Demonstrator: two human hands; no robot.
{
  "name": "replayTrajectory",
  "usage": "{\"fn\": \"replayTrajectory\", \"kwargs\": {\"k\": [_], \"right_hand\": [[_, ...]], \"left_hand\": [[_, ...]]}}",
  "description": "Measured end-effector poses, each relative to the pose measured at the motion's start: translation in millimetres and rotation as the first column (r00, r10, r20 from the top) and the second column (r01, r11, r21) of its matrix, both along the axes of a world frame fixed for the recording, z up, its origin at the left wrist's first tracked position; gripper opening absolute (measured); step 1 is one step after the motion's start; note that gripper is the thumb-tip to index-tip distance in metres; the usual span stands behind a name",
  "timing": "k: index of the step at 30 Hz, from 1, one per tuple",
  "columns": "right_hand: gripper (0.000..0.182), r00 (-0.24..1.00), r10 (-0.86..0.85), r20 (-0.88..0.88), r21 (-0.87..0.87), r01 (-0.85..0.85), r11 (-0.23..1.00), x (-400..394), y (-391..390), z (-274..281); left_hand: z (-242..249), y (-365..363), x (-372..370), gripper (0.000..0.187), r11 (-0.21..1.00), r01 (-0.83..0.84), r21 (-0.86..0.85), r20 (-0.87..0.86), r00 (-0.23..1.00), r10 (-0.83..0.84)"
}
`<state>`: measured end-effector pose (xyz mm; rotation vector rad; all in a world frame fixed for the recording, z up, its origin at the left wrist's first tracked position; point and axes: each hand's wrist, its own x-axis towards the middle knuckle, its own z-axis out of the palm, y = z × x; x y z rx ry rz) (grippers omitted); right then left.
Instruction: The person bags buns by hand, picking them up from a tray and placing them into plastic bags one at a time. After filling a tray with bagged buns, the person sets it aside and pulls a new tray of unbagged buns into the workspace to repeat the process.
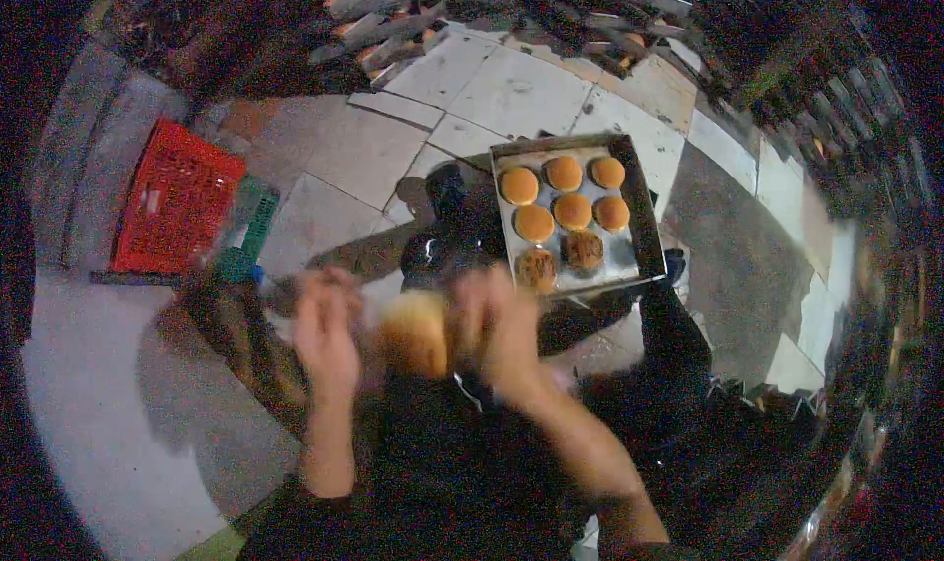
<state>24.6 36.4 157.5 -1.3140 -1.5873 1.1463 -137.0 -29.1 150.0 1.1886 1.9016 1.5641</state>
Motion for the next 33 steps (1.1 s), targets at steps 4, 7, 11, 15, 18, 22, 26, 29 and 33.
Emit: {"fn": "replayTrajectory", "kwargs": {"k": [4, 7, 11, 15, 18, 22, 26, 29, 33], "right_hand": [[0.022, 0.999, 0.050, -0.010, 0.050, -0.049, 0.998, 24.4, -34.8, -57.3], [0.016, 0.987, 0.146, 0.072, -0.181, -0.131, 0.975, 44.7, -97.2, -88.3], [0.027, 0.971, 0.138, 0.193, 0.286, -0.190, 0.939, 39.9, -115.7, -23.6], [0.048, 0.698, 0.575, 0.427, -0.198, -0.548, 0.813, 32.9, -69.6, -49.4], [0.046, 0.900, 0.334, 0.281, -0.038, -0.337, 0.941, 107.3, 23.5, -81.4], [0.015, 0.655, -0.447, 0.609, 0.179, 0.436, 0.882, 259.4, 64.0, -199.9], [0.024, 0.930, -0.356, 0.091, -0.352, 0.365, 0.862, 212.6, -27.1, -205.5], [0.037, 0.689, 0.235, 0.685, -0.001, -0.322, 0.947, 128.5, -103.5, -148.1], [0.038, 0.463, 0.330, 0.823, -0.005, -0.573, 0.819, 110.5, -127.7, -144.9]], "left_hand": [[-60.1, -52.2, 10.2, 0.011, 0.950, -0.166, -0.263, 0.313, 0.917, 0.247], [-78.6, -110.0, 25.9, 0.013, 0.876, -0.141, -0.461, 0.086, 0.976, 0.202], [-36.3, -121.5, 45.5, 0.011, 0.851, -0.064, -0.521, 0.516, 0.771, 0.373], [17.5, -89.3, 46.7, 0.025, 0.824, -0.565, -0.042, 0.796, 0.479, 0.369], [-44.4, -151.4, -66.2, 0.034, 0.837, -0.528, 0.145, 0.967, 0.253, -0.008], [-17.9, -126.8, -67.9, 0.033, 0.818, -0.551, 0.162, 0.977, -0.029, -0.213], [-22.9, -100.7, 3.1, 0.027, 0.929, -0.358, 0.095, 0.876, 0.473, 0.092], [-31.8, -74.2, 44.8, 0.024, 0.967, -0.256, 0.013, 0.780, 0.607, 0.150], [-47.8, -38.0, 80.2, 0.024, 0.992, 0.077, -0.097, 0.741, 0.672, 0.020]]}}
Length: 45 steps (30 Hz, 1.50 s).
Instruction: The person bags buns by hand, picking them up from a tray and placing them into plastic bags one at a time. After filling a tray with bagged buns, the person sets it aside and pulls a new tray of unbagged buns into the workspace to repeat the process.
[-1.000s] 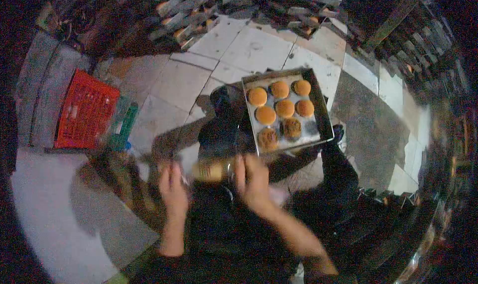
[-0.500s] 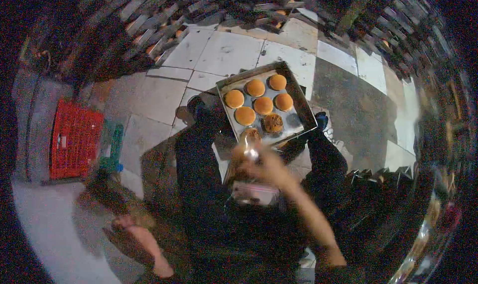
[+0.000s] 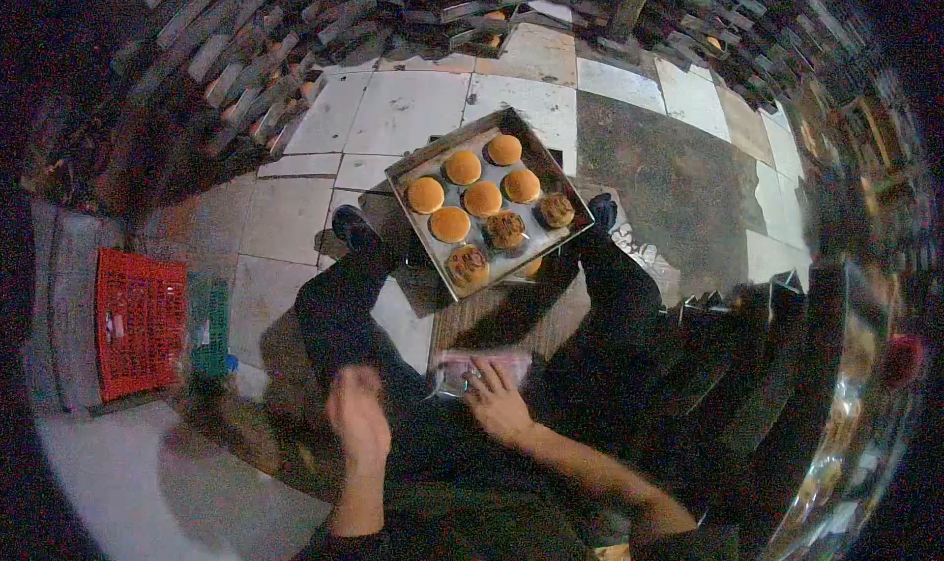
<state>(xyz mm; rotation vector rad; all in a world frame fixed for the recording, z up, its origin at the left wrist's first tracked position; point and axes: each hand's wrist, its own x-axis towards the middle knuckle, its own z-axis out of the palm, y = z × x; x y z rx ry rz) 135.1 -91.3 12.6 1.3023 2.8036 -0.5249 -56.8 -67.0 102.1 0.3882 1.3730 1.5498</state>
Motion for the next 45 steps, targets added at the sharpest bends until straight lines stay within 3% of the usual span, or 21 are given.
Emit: {"fn": "replayTrajectory", "kwargs": {"k": [3, 4, 7, 9, 11, 12, 14, 15, 17, 19, 20, 21, 23, 25, 28, 32, 35, 37, 39, 41, 45], "right_hand": [[0.029, 1.000, -0.014, 0.007, 0.022, 0.014, 1.000, 0.2, 1.1, 38.7], [0.022, 0.916, -0.358, -0.179, -0.195, 0.324, 0.926, 0.0, -4.2, 28.1], [0.023, 0.835, -0.550, 0.002, -0.499, 0.477, 0.724, 16.8, 16.8, 39.9], [0.027, 0.874, -0.485, -0.004, -0.593, 0.388, 0.705, 19.7, 39.6, 50.8], [0.024, 0.661, -0.687, -0.302, -0.810, 0.203, 0.551, 20.9, 46.8, 49.0], [0.024, 0.670, -0.682, -0.292, -0.818, 0.195, 0.541, 19.5, 51.3, 48.3], [0.023, 0.923, -0.297, -0.244, -0.083, 0.286, 0.955, 15.9, 60.1, 49.0], [0.024, 0.987, -0.134, -0.086, 0.337, 0.155, 0.929, 14.3, 62.9, 47.5], [0.027, 0.990, -0.103, -0.094, 0.304, 0.127, 0.944, 18.0, 63.3, 30.9], [0.030, 0.831, -0.513, -0.215, -0.542, 0.335, 0.771, 21.6, 69.5, 20.3], [0.030, 0.835, -0.510, -0.208, -0.551, 0.330, 0.766, 19.0, 69.8, 19.6], [0.030, 0.891, -0.400, -0.213, -0.426, 0.284, 0.859, 14.1, 70.9, 20.3], [0.033, 0.970, -0.174, -0.172, -0.149, 0.149, 0.978, 8.0, 76.0, 20.3], [0.040, 0.997, -0.015, -0.070, -0.068, 0.011, 0.998, 12.0, 46.2, 4.5], [0.043, 0.994, 0.087, -0.068, -0.063, -0.092, 0.994, 7.8, 22.9, 1.7], [0.042, 0.996, -0.038, -0.077, -0.111, 0.029, 0.993, 0.8, 19.7, 24.8], [0.052, 0.887, -0.460, 0.027, -0.304, 0.446, 0.842, -3.0, 27.2, 24.8], [0.045, 0.919, -0.363, 0.156, -0.102, 0.380, 0.919, 1.5, 16.1, 0.2], [0.046, 0.999, -0.007, 0.051, 0.061, 0.004, 0.998, 5.9, 13.3, 1.1], [0.041, 0.998, 0.010, -0.060, 0.123, -0.002, 0.992, 2.2, 4.4, 8.5], [0.028, 0.876, -0.449, -0.178, -0.397, 0.353, 0.847, -10.4, 15.1, 31.7]], "left_hand": [[-19.4, 15.6, 8.3, 0.024, 0.964, 0.266, -0.006, -0.107, 0.958, -0.265], [-25.0, 19.4, 15.0, 0.030, 0.917, 0.399, 0.003, -0.185, 0.901, -0.391], [-44.1, 24.7, 33.4, 0.046, 0.742, 0.670, 0.009, -0.389, 0.686, -0.614], [-53.5, 28.3, 37.2, 0.055, 0.604, 0.797, -0.018, -0.507, 0.514, -0.693], [-61.9, 27.5, 37.9, 0.062, 0.437, 0.878, -0.194, -0.469, 0.308, -0.827], [-77.0, 28.1, 37.7, 0.065, 0.519, 0.848, -0.102, -0.219, 0.490, -0.844], [-82.6, 22.8, 33.2, 0.062, 0.528, 0.844, -0.094, -0.277, 0.487, -0.828], [-75.8, 26.8, 30.6, 0.059, 0.525, 0.848, -0.076, -0.348, 0.471, -0.811], [-61.7, 38.3, 26.0, 0.052, 0.513, 0.857, -0.040, -0.486, 0.432, -0.760], [-57.0, 45.5, 22.8, 0.046, 0.497, 0.868, -0.009, -0.616, 0.386, -0.687], [-88.3, 30.7, 26.6, 0.031, 0.487, 0.833, -0.262, -0.657, 0.215, -0.722], [-94.4, 32.0, 26.5, 0.031, 0.487, 0.832, -0.265, -0.651, 0.219, -0.727], [-103.1, 41.3, 23.8, 0.019, 0.854, 0.501, -0.141, -0.175, 0.836, -0.520], [-71.9, 60.9, 3.5, 0.019, 0.959, 0.197, -0.207, -0.094, 0.971, -0.219], [-88.6, 63.4, -8.9, 0.019, 0.977, 0.013, -0.212, 0.123, 0.992, 0.013], [-91.7, 54.7, 5.6, 0.018, 0.961, 0.186, -0.206, 0.047, 0.983, -0.180], [-93.0, 52.8, 9.5, 0.018, 0.952, 0.257, -0.169, 0.138, 0.962, -0.235], [-89.9, 55.7, 11.4, 0.017, 0.937, 0.315, -0.152, 0.141, 0.945, -0.295], [-93.4, 56.5, 11.0, 0.017, 0.936, 0.313, -0.160, 0.113, 0.948, -0.297], [-95.1, 51.1, 7.9, 0.018, 0.934, 0.308, -0.178, 0.091, 0.951, -0.296], [-98.7, 50.9, 8.5, 0.022, 0.916, 0.375, -0.141, 0.130, 0.925, -0.358]]}}
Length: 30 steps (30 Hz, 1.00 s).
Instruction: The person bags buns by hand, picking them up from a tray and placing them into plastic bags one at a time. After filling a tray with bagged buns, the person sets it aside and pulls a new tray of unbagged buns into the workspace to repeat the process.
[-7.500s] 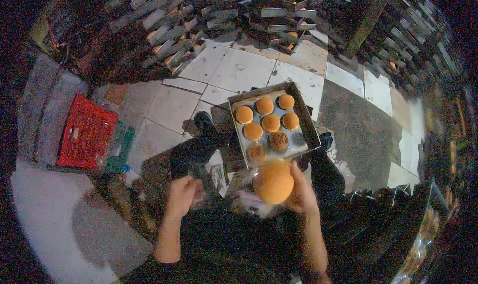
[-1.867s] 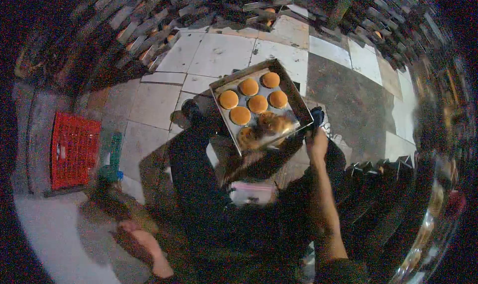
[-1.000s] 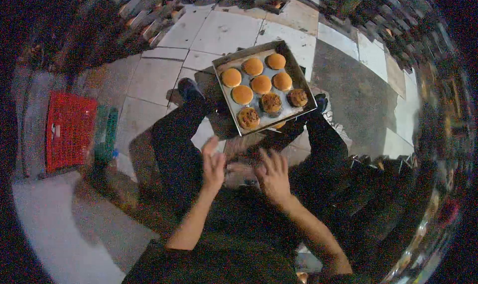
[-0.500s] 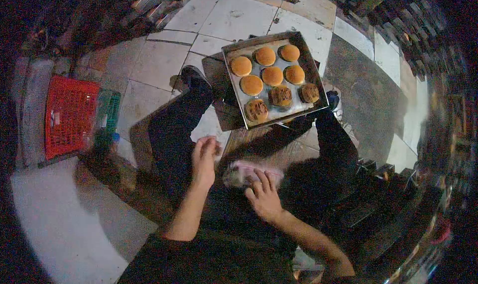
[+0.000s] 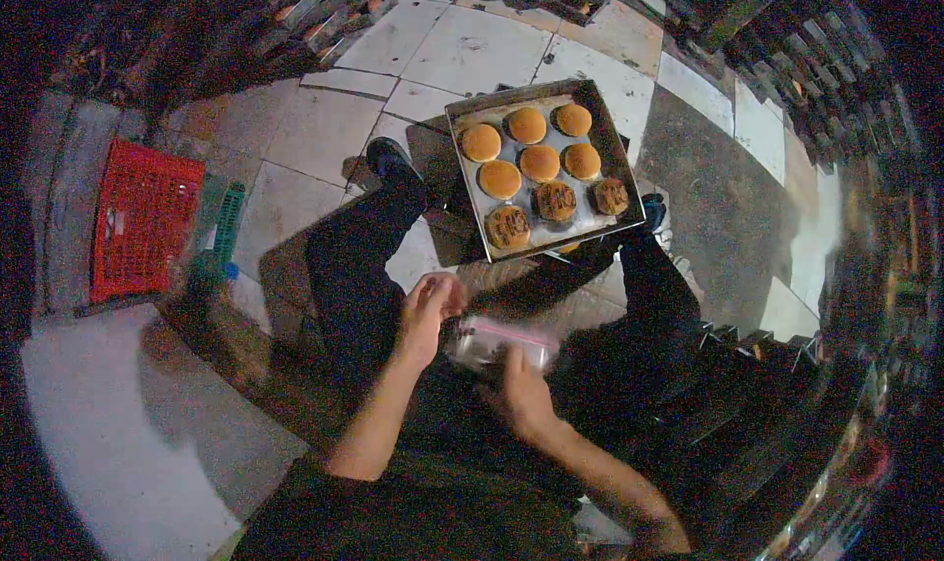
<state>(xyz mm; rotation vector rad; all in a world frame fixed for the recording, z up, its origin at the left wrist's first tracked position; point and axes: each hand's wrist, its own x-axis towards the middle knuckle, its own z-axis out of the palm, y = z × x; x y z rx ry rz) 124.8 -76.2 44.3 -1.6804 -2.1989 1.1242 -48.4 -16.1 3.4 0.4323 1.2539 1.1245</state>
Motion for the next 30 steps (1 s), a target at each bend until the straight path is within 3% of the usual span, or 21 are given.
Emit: {"fn": "replayTrajectory", "kwargs": {"k": [2, 3, 4, 5, 6, 7, 8, 9, 10, 12, 14, 15, 16, 18, 19, 22, 24, 26, 27, 29, 30], "right_hand": [[0.026, 0.999, -0.043, 0.010, -0.275, 0.044, 0.960, -4.7, 21.9, 13.6], [0.014, 0.988, 0.144, -0.051, 0.079, -0.139, 0.987, -1.1, 28.2, 7.8], [0.014, 0.951, -0.061, -0.302, -0.068, 0.043, 0.997, 3.0, 38.1, 11.5], [0.022, 0.821, -0.285, -0.495, -0.251, 0.179, 0.951, 5.7, 57.9, 26.2], [0.017, 0.759, -0.412, -0.503, -0.239, 0.336, 0.911, 12.8, 80.6, 43.5], [0.012, 0.869, -0.310, -0.386, -0.045, 0.318, 0.947, 17.2, 104.5, 68.5], [0.012, 0.804, -0.405, -0.435, -0.042, 0.432, 0.901, 20.6, 125.7, 76.5], [0.016, 0.770, -0.467, -0.434, -0.161, 0.444, 0.881, 27.9, 140.8, 82.0], [0.018, 0.731, -0.479, -0.486, -0.168, 0.459, 0.872, 31.1, 149.8, 77.4], [0.019, 0.740, -0.498, -0.453, -0.197, 0.462, 0.865, 30.4, 161.7, 63.3], [0.019, 0.821, -0.480, -0.310, -0.195, 0.440, 0.877, 27.3, 177.4, 63.1], [0.019, 0.877, -0.449, -0.170, -0.179, 0.421, 0.889, 24.0, 187.7, 59.7], [0.019, 0.880, -0.444, -0.167, -0.193, 0.412, 0.890, 19.7, 192.8, 48.5], [0.026, 0.901, -0.195, -0.387, -0.067, 0.183, 0.981, 13.4, 197.9, 15.2], [0.026, 0.852, -0.359, -0.381, -0.439, 0.175, 0.881, 11.0, 207.6, -4.5], [0.021, 0.699, -0.600, -0.390, -0.106, 0.613, 0.783, 4.0, 284.9, -119.0], [0.020, 0.967, -0.196, -0.160, 0.446, 0.248, 0.860, 8.6, 310.9, -235.9], [0.033, 0.994, 0.072, 0.081, 0.111, -0.080, 0.991, -25.9, 343.4, -279.9], [0.033, 0.995, 0.062, 0.073, 0.110, -0.070, 0.991, -35.1, 355.4, -310.4], [0.035, 0.946, 0.007, 0.323, 0.359, -0.130, 0.924, -55.1, 373.1, -353.6], [0.035, 0.948, 0.008, 0.317, 0.354, -0.126, 0.927, -65.8, 380.5, -329.7]], "left_hand": [[2.9, -1.7, -1.0, 0.026, 0.997, 0.063, 0.040, 0.015, 0.998, -0.064], [7.8, -3.4, -1.0, 0.031, 0.954, 0.261, 0.145, -0.007, 0.965, -0.263], [13.2, -4.9, -1.4, 0.037, 0.861, 0.449, 0.237, -0.046, 0.891, -0.452], [23.1, -4.0, -8.6, 0.045, 0.767, 0.622, 0.156, -0.060, 0.782, -0.621], [26.7, -5.2, -6.4, 0.045, 0.771, 0.618, 0.153, -0.054, 0.784, -0.618], [28.5, -7.6, -3.5, 0.044, 0.795, 0.578, 0.182, -0.018, 0.811, -0.585], [31.5, -5.7, -1.8, 0.043, 0.815, 0.538, 0.214, 0.016, 0.833, -0.553], [41.9, -1.2, -5.0, 0.034, 0.874, 0.441, 0.206, 0.232, 0.845, -0.481], [44.2, 5.5, -4.8, 0.034, 0.875, 0.439, 0.203, 0.238, 0.845, -0.479], [47.8, 25.3, -6.2, 0.024, 0.955, 0.226, -0.193, 0.184, 0.964, -0.191], [57.2, 44.5, -9.0, 0.016, 0.981, 0.063, -0.186, 0.217, 0.976, -0.021], [56.0, 54.5, -15.4, 0.016, 0.986, 0.130, -0.108, -0.203, 0.968, -0.150], [56.6, 64.5, -21.8, 0.017, 0.971, 0.228, -0.074, -0.590, 0.775, -0.227], [58.5, 81.4, -34.8, 0.021, 0.960, 0.221, -0.172, -0.619, 0.734, -0.279], [52.8, 86.8, -43.4, 0.022, 0.970, 0.190, -0.149, -0.657, 0.714, -0.241], [31.4, 99.5, -46.8, 0.019, 0.983, 0.131, -0.126, -0.700, 0.691, -0.182], [42.2, 117.8, -43.7, 0.019, 0.983, -0.070, -0.171, -0.555, 0.831, -0.038], [36.2, 121.2, -50.4, 0.018, 0.954, -0.146, -0.263, -0.563, 0.826, -0.029], [39.6, 125.5, -52.5, 0.018, 0.955, -0.138, -0.264, -0.569, 0.822, -0.038], [47.1, 132.1, -54.8, 0.017, 0.949, -0.090, -0.304, -0.395, 0.918, -0.039], [42.9, 132.6, -53.9, 0.017, 0.947, -0.090, -0.309, -0.400, 0.915, -0.043]]}}
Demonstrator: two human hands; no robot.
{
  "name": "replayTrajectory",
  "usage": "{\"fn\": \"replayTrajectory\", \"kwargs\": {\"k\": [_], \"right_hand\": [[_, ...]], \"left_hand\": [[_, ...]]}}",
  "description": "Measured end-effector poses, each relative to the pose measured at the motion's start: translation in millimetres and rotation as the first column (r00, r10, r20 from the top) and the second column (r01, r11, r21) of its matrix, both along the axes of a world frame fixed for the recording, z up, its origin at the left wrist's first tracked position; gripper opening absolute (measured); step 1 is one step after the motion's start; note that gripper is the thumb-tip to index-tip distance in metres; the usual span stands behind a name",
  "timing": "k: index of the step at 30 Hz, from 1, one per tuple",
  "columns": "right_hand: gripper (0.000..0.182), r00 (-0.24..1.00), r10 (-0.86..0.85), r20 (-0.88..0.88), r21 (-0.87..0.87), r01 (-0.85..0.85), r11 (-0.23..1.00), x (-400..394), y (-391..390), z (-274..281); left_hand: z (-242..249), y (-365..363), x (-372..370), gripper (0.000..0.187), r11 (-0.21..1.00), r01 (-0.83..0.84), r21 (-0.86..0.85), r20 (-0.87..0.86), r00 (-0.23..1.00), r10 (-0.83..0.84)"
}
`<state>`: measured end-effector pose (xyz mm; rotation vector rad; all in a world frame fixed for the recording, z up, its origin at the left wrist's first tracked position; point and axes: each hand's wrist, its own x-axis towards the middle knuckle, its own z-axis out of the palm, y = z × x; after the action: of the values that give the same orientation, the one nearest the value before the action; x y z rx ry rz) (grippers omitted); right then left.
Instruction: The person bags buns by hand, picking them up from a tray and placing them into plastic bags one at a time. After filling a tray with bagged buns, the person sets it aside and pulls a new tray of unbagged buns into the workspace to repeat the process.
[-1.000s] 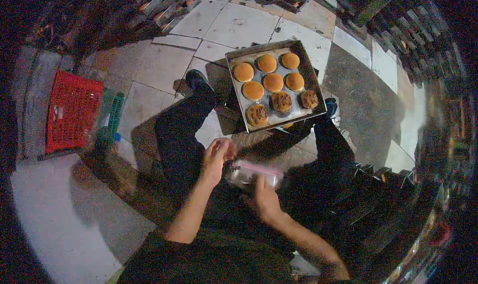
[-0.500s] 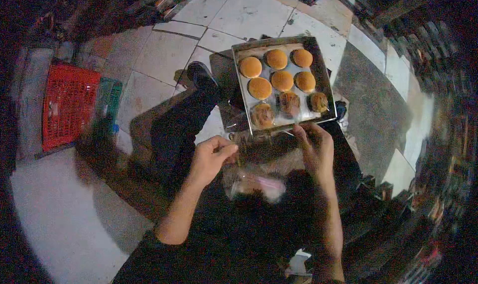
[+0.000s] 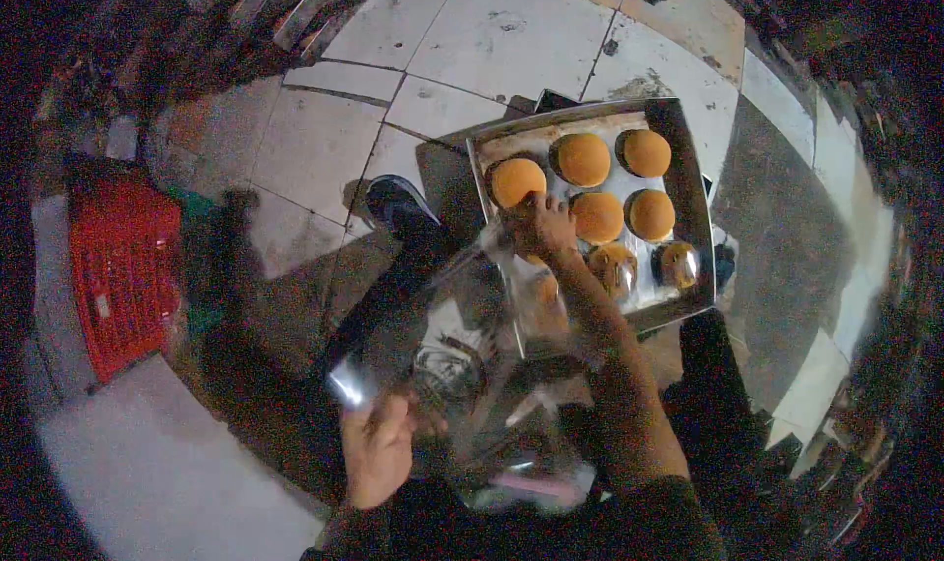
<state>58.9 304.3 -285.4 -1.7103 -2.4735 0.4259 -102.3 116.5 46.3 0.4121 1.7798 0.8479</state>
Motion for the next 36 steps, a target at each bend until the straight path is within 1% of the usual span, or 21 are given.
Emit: {"fn": "replayTrajectory", "kwargs": {"k": [2, 3, 6, 8, 11, 12, 14, 16, 18, 20, 22, 23, 24, 26, 27, 29, 30, 31, 32, 34, 36], "right_hand": [[0.040, 0.977, -0.212, -0.011, -0.690, 0.146, 0.709, -3.9, 11.2, 53.5], [0.040, 0.976, -0.217, -0.012, -0.690, 0.149, 0.708, -1.9, 4.4, 46.5], [0.044, 0.907, 0.207, 0.368, -0.218, -0.133, 0.967, 9.6, -12.6, 50.5], [0.044, 0.982, -0.152, -0.116, -0.491, 0.076, 0.868, 37.6, -18.4, 73.4], [0.044, 0.452, -0.749, -0.484, -0.850, -0.041, 0.525, 83.3, -40.1, 114.7], [0.043, 0.014, -0.888, -0.460, -0.865, -0.234, 0.444, 72.7, -52.2, 207.8], [0.045, -0.095, -0.881, -0.463, -0.874, -0.116, 0.471, 83.9, -73.2, 315.8], [0.047, -0.217, -0.735, -0.643, -0.685, -0.266, 0.678, 117.9, -98.7, 324.4], [0.050, -0.109, -0.685, -0.720, -0.641, -0.274, 0.717, 120.8, -128.9, 366.5], [0.056, 0.423, -0.571, -0.704, -0.651, -0.064, 0.756, 120.4, -170.4, 389.1], [0.061, 0.703, -0.340, -0.625, -0.548, -0.084, 0.833, 108.6, -214.4, 395.9], [0.059, 0.524, -0.489, -0.697, -0.619, -0.095, 0.780, 102.1, -229.6, 396.4], [0.059, 0.519, -0.482, -0.706, -0.609, -0.099, 0.787, 105.8, -239.7, 394.3], [0.052, -0.113, -0.597, -0.794, -0.607, 0.104, 0.788, 117.7, -251.0, 390.9], [0.047, -0.207, -0.466, -0.860, -0.500, 0.164, 0.850, 108.1, -261.0, 414.1], [0.045, -0.010, -0.472, -0.882, -0.462, 0.217, 0.860, 89.6, -297.1, 423.7], [0.046, 0.229, -0.402, -0.887, -0.371, 0.165, 0.914, 79.3, -316.8, 428.8], [0.051, 0.621, -0.036, -0.783, -0.119, -0.093, 0.989, 72.5, -326.2, 428.4], [0.069, 0.510, 0.104, -0.854, -0.047, -0.274, 0.961, 49.1, -341.6, 442.4], [0.093, 0.609, 0.246, -0.754, 0.007, -0.367, 0.930, 33.8, -352.1, 453.4], [0.111, 0.599, 0.338, -0.726, 0.197, -0.291, 0.936, 35.6, -345.2, 461.0]], "left_hand": [[-6.6, -2.3, 4.6, 0.020, 0.957, -0.287, 0.050, 0.355, 0.900, 0.252], [-9.4, -5.5, 4.2, 0.027, 0.955, -0.297, 0.020, 0.379, 0.886, 0.268], [-0.8, 2.9, 10.6, 0.016, 0.909, -0.415, 0.038, 0.482, 0.804, 0.347], [-10.8, -10.4, 11.3, 0.016, 0.909, -0.412, 0.068, 0.468, 0.818, 0.335], [2.7, -7.5, 11.3, 0.021, 0.987, -0.021, 0.158, 0.122, 0.993, 0.002], [7.1, -6.2, 11.3, 0.021, 0.983, -0.017, 0.184, 0.136, 0.991, -0.008], [2.5, -9.4, 12.0, 0.023, 0.980, 0.121, 0.161, 0.081, 0.987, -0.136], [-0.1, -12.5, 9.2, 0.025, 0.937, 0.274, 0.218, -0.052, 0.962, -0.269], [6.5, -24.9, 16.7, 0.027, 0.875, 0.417, 0.245, -0.211, 0.904, -0.371], [14.4, -40.1, 26.9, 0.024, 0.808, 0.403, 0.431, 0.019, 0.891, -0.454], [28.3, -57.2, 33.9, 0.022, 0.791, 0.487, 0.370, -0.049, 0.861, -0.507], [43.7, -63.7, 37.6, 0.018, 0.787, 0.524, 0.326, -0.270, 0.849, -0.453], [54.6, -70.1, 39.8, 0.014, 0.789, 0.550, 0.274, -0.478, 0.790, -0.385], [46.1, -80.9, 24.9, 0.016, 0.808, 0.131, 0.574, -0.439, 0.883, 0.169], [55.1, -90.3, 26.8, 0.026, 0.797, 0.029, 0.604, -0.325, 0.921, 0.212], [59.9, -114.1, 46.2, 0.042, 0.790, -0.168, 0.590, 0.037, 0.983, 0.181], [56.8, -124.1, 66.6, 0.047, 0.807, -0.257, 0.532, 0.285, 0.952, 0.115], [92.8, -130.8, 74.7, 0.055, 0.863, -0.287, 0.415, 0.505, 0.862, 0.044], [90.0, -118.5, 64.1, 0.061, 0.845, -0.343, 0.411, 0.746, 0.659, -0.096], [132.5, -105.6, 64.4, 0.066, 0.790, -0.219, 0.572, 0.528, 0.836, -0.151], [114.1, -119.4, 76.9, 0.079, 0.713, 0.065, 0.699, 0.425, 0.763, -0.487]]}}
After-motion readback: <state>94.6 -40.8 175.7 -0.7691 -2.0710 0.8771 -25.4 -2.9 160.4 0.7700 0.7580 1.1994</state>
